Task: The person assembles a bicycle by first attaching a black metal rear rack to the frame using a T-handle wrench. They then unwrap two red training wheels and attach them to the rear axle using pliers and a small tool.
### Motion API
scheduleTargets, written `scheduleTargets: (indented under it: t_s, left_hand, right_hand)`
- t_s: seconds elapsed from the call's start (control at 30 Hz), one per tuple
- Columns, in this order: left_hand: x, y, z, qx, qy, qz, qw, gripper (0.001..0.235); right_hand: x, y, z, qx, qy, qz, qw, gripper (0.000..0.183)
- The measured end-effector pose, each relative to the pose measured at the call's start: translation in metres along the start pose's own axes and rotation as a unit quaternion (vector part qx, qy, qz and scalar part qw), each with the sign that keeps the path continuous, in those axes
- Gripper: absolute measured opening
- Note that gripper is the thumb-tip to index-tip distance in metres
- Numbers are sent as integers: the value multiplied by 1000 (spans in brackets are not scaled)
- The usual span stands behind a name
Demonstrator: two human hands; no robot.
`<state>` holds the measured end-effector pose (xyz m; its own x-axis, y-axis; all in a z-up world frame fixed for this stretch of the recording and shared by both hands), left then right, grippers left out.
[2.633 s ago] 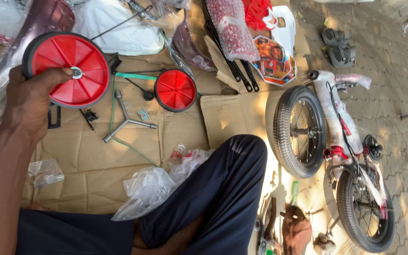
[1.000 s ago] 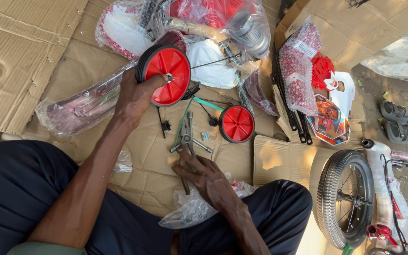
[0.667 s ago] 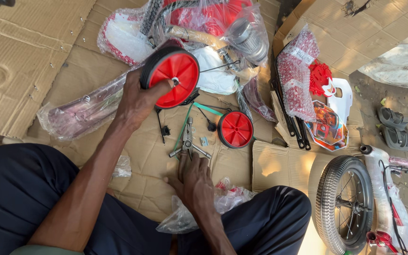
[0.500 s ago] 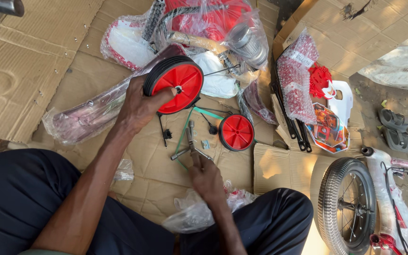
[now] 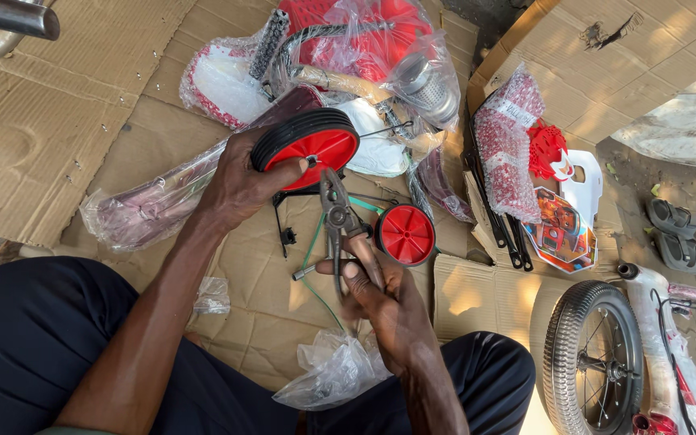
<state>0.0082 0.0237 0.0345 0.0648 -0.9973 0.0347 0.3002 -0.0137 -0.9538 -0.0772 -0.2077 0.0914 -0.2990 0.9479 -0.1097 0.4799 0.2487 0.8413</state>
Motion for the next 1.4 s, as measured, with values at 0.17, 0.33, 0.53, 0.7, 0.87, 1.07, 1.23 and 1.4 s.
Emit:
scheduleTargets:
  t_s: [0.17, 0.33, 0.53, 0.7, 0.87, 1.07, 1.23, 1.4]
  left_hand:
    - [-1, -3, 2, 33, 13, 42, 998, 28]
    - [-1, -2, 0, 49, 24, 68, 996, 26]
    - [-1, -3, 3, 54, 42, 105, 992, 24]
    - [1, -6, 3, 75, 62, 115, 989, 24]
    - [1, -9, 3, 70, 65, 104, 990, 32]
    - [6, -7, 1, 87, 62, 110, 988, 28]
    - [8, -4, 0, 64, 64, 81, 993, 26]
    - [10, -4, -7, 10, 52, -40, 998, 39]
  right_hand:
    - [10, 4, 1, -3, 19, 24, 1000, 51]
    - [4, 5, -1, -55, -21, -87, 994, 50]
    - [-2, 7, -4, -68, -2, -67, 995, 48]
    - [-3, 5, -3, -52, -7, -74, 996, 47]
    - [-2, 6, -1, -32, -26, -90, 995, 40]
    - [5, 7, -10, 80, 21, 130, 988, 39]
    - [10, -3, -20, 114, 126, 369, 914, 50]
    - [24, -14, -27, 138, 281, 586, 748, 37]
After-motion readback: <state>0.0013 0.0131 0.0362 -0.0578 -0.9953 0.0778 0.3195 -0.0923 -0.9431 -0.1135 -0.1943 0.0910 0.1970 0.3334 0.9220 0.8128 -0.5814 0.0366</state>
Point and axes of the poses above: each hand's wrist, its own z-axis towards the middle knuckle, its own x-axis out of the palm, y = z × x, the point moved 2 cm from there along z, towards the middle knuckle, and after that the axes turned 4 degrees about x, right-handed, at the moved point
